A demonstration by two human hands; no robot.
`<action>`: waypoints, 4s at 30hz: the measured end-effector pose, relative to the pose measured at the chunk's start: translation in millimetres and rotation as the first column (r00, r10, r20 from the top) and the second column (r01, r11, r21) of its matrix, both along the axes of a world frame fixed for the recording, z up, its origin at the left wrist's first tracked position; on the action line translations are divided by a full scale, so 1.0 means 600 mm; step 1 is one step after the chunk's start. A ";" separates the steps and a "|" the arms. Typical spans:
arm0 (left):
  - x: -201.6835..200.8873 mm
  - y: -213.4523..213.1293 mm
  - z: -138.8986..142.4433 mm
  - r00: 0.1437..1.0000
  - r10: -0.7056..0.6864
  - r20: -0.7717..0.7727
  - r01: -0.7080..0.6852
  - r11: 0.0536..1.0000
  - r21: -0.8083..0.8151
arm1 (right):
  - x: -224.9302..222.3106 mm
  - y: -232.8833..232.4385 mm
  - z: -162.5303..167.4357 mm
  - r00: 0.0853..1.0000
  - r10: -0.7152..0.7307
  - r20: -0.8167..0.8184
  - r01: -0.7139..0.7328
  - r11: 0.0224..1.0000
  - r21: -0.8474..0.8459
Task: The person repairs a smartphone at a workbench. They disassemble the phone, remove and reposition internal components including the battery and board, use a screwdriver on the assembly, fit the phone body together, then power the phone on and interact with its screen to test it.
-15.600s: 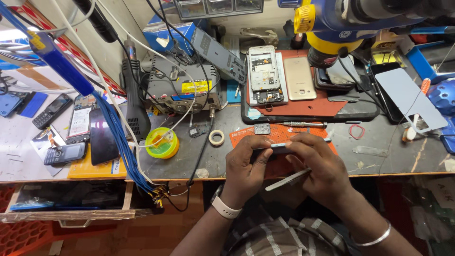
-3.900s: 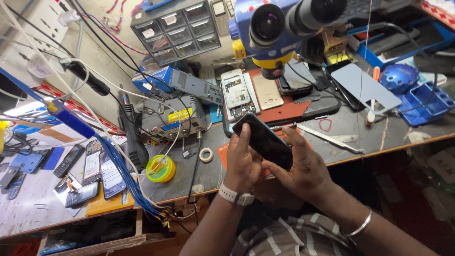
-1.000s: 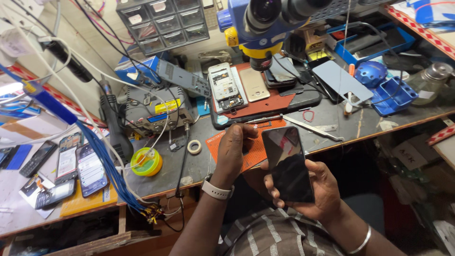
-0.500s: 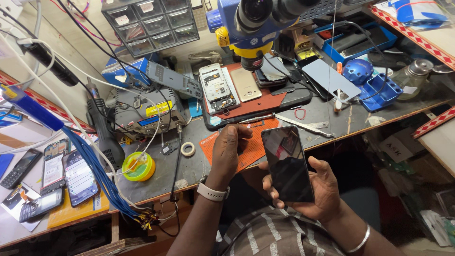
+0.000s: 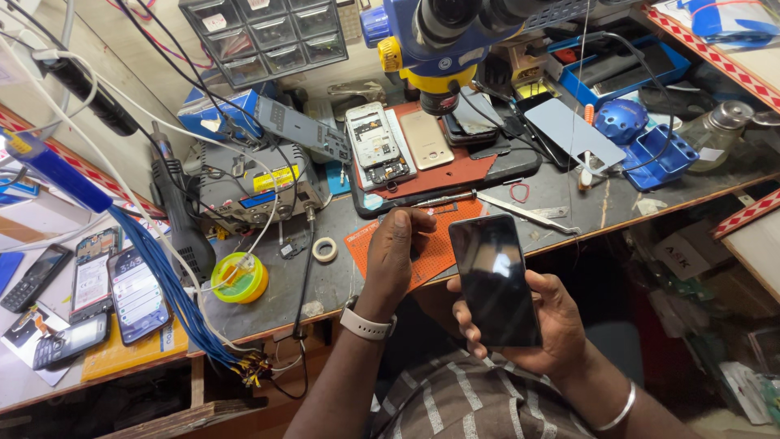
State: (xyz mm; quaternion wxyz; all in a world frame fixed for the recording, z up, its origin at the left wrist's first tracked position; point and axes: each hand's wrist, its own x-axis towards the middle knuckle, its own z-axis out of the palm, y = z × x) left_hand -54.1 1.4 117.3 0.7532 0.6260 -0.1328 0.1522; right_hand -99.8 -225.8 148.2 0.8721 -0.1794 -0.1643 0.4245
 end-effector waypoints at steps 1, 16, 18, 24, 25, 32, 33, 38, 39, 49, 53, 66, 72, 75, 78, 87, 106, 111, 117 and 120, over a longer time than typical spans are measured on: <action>0.000 -0.001 0.000 1.000 -0.004 -0.004 0.004 1.000 -0.008 | 0.000 -0.001 0.000 1.000 0.003 0.011 -0.003 1.000 0.007; 0.003 -0.023 0.001 1.000 0.015 -0.007 -0.015 0.999 -0.043 | 0.015 0.003 0.007 0.994 0.112 -0.002 -0.112 0.993 -0.024; 0.002 -0.026 0.002 1.000 0.013 -0.008 -0.013 0.999 -0.044 | 0.015 0.003 0.007 0.993 0.119 0.009 -0.119 0.993 -0.008; -0.010 -0.037 0.014 0.995 0.056 -0.080 -0.053 0.998 0.040 | 0.017 -0.001 0.002 0.986 0.168 -0.011 -0.168 0.986 0.003; -0.011 -0.039 0.016 0.995 -0.021 -0.097 0.015 0.998 -0.061 | 0.018 -0.002 0.000 0.984 0.180 -0.019 -0.180 0.984 0.000; -0.004 -0.051 -0.003 0.995 -0.072 -0.066 0.067 0.995 -0.075 | 0.032 -0.012 -0.016 0.980 0.176 -0.091 -0.185 0.979 -0.089; 0.000 -0.053 -0.006 0.997 -0.065 -0.048 0.062 0.996 -0.062 | 0.035 -0.014 -0.019 0.985 0.152 -0.083 -0.163 0.976 -0.147; 0.015 -0.062 -0.011 0.999 -0.032 -0.034 0.020 0.949 -0.314 | 0.053 -0.028 -0.023 0.998 0.024 -0.063 -0.041 0.954 -0.297; 0.017 -0.064 -0.011 0.999 -0.034 -0.024 0.023 0.935 -0.354 | 0.055 -0.028 -0.024 0.995 -0.081 0.064 0.100 0.914 -0.392; 0.022 -0.067 -0.018 0.996 0.089 -0.009 -0.088 0.958 -0.274 | 0.045 -0.037 -0.006 0.422 -0.075 0.904 0.869 0.319 -0.379; 0.023 -0.058 -0.020 0.997 0.079 -0.017 -0.080 0.966 -0.246 | 0.051 -0.027 -0.003 0.349 -0.090 0.933 0.882 0.366 -0.295; 0.036 -0.038 -0.021 0.999 0.050 -0.022 -0.054 0.966 -0.253 | 0.091 -0.019 -0.018 0.468 -0.081 0.880 0.826 0.394 -0.403; 0.035 -0.032 -0.015 0.994 0.096 -0.049 -0.106 0.952 -0.287 | 0.126 -0.009 -0.030 0.637 -0.251 0.729 0.696 0.592 -0.405; 0.037 -0.026 -0.003 0.995 0.051 -0.087 -0.069 0.975 -0.211 | 0.159 -0.002 -0.025 0.623 -0.275 0.732 0.715 0.581 -0.390; 0.037 -0.025 0.011 0.976 -0.002 -0.216 -0.024 0.993 -0.118 | 0.198 0.012 -0.016 0.622 -0.270 0.735 0.722 0.560 -0.406; 0.055 -0.020 0.011 0.974 0.008 -0.225 -0.016 0.999 -0.031 | 0.210 0.040 -0.016 0.344 -0.104 0.933 0.880 0.383 -0.281; 0.007 -0.009 0.007 0.992 -0.024 -0.127 0.018 0.999 -0.043 | 0.147 0.067 0.010 0.111 0.077 0.991 0.983 0.139 -0.121; 0.008 -0.005 0.016 0.997 0.020 -0.079 -0.018 0.999 0.028 | 0.149 0.075 0.006 0.113 0.043 0.993 0.981 0.154 -0.118; 0.010 0.007 0.026 0.991 -0.013 -0.130 0.010 1.000 -0.028 | 0.152 0.090 0.004 0.137 0.032 0.990 0.977 0.158 -0.141; 0.014 0.016 0.021 0.991 -0.001 -0.130 0.001 1.000 0.006 | 0.153 0.097 0.007 0.115 0.025 0.993 0.978 0.172 -0.118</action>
